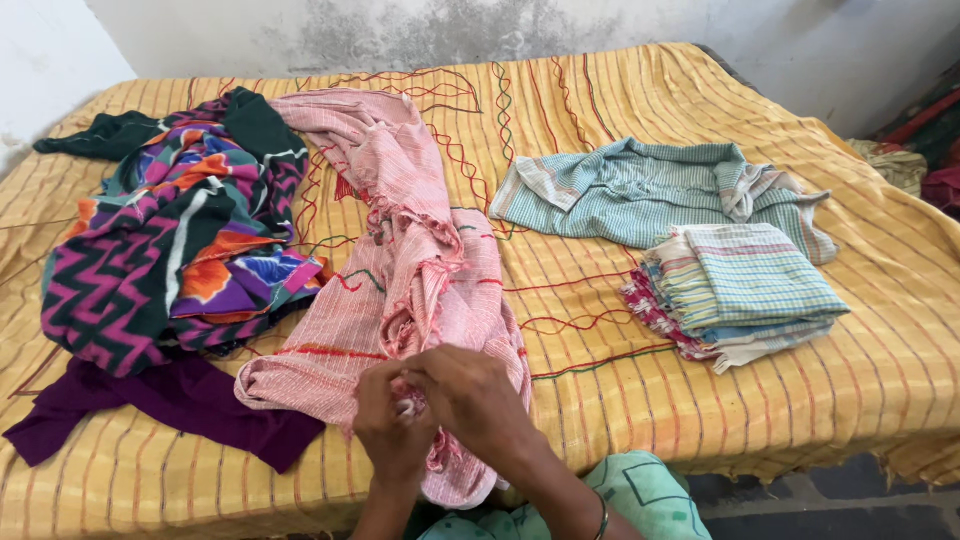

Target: The person folds a pink patterned cloth on a bed, smoothing and aligning its edges before folding it into a compact rectangle. They then place the folded cloth onto a stack of other folded textiles.

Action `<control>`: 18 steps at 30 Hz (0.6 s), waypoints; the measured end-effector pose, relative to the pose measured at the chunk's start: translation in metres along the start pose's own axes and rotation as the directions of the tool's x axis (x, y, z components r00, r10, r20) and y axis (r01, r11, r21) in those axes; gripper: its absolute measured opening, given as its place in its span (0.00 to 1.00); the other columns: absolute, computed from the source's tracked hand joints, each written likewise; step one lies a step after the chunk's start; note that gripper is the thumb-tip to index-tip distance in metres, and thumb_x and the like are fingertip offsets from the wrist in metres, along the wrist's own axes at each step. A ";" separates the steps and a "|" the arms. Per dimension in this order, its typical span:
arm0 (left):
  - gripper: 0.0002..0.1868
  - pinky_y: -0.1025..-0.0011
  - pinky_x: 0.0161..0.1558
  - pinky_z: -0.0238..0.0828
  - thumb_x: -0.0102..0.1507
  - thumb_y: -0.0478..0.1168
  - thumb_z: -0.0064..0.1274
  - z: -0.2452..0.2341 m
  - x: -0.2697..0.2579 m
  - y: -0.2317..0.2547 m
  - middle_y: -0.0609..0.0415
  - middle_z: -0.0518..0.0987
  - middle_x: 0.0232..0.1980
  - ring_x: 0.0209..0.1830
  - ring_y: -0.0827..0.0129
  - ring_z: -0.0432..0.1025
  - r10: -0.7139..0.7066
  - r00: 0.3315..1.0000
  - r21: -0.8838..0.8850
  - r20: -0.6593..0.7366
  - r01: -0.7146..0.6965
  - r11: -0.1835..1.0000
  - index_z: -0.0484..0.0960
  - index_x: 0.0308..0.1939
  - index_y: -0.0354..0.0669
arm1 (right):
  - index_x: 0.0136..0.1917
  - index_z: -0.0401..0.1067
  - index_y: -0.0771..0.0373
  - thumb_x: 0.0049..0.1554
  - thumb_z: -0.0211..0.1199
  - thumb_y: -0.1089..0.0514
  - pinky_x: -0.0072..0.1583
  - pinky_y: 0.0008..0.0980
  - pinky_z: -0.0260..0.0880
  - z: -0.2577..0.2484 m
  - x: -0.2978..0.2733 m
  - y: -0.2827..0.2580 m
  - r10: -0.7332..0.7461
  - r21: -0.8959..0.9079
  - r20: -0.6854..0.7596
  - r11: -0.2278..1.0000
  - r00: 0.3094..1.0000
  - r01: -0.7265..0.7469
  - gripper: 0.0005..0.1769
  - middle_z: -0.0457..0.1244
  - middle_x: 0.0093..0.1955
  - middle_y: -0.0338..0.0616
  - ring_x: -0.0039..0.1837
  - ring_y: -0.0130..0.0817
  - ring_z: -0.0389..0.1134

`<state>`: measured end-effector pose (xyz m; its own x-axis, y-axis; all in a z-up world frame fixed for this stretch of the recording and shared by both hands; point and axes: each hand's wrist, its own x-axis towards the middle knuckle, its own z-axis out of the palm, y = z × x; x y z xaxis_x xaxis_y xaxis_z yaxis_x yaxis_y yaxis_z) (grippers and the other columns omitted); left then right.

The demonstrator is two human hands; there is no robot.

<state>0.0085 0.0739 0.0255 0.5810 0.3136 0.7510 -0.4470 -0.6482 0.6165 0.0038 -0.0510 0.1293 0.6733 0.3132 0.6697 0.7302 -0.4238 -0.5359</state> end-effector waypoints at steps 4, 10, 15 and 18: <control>0.17 0.63 0.46 0.77 0.62 0.35 0.57 0.003 -0.006 -0.010 0.41 0.82 0.52 0.50 0.51 0.80 0.078 0.997 -0.020 0.013 -0.078 0.997 0.78 0.55 0.35 | 0.46 0.72 0.65 0.57 0.62 0.64 0.46 0.44 0.70 0.008 -0.010 -0.013 -0.015 -0.040 0.130 0.999 0.991 0.020 0.04 0.67 0.39 0.49 0.44 0.49 0.71; 0.12 0.66 0.35 0.74 0.63 0.37 0.57 0.005 -0.019 -0.025 0.47 0.83 0.39 0.34 0.60 0.80 -0.115 0.993 -0.120 0.027 0.117 0.986 0.79 0.48 0.35 | 0.48 0.73 0.62 0.56 0.62 0.61 0.46 0.43 0.71 0.008 -0.008 -0.012 0.000 0.041 0.216 0.999 0.977 -0.009 0.06 0.68 0.40 0.48 0.44 0.47 0.72; 0.10 0.66 0.26 0.67 0.57 0.38 0.66 0.011 -0.036 -0.025 0.52 0.77 0.24 0.20 0.66 0.72 -0.136 0.988 -0.026 0.069 0.138 0.990 0.79 0.31 0.40 | 0.47 0.79 0.57 0.57 0.67 0.56 0.39 0.38 0.71 -0.013 0.005 0.032 0.206 -0.067 0.156 0.978 0.966 -0.198 0.06 0.71 0.35 0.46 0.35 0.41 0.73; 0.09 0.69 0.26 0.68 0.54 0.36 0.66 0.011 -0.047 -0.022 0.53 0.78 0.28 0.22 0.69 0.72 0.061 0.998 -0.076 0.014 -0.059 0.995 0.80 0.33 0.42 | 0.51 0.78 0.58 0.57 0.65 0.59 0.40 0.33 0.73 -0.026 0.012 0.080 0.316 -0.062 -0.085 0.945 0.945 -0.322 0.07 0.72 0.37 0.40 0.37 0.33 0.76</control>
<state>-0.0012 0.0657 -0.0259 0.5626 0.2638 0.7835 -0.5311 -0.6110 0.5870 0.0676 -0.1032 0.1078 0.8571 0.0895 0.5073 0.4662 -0.5538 -0.6899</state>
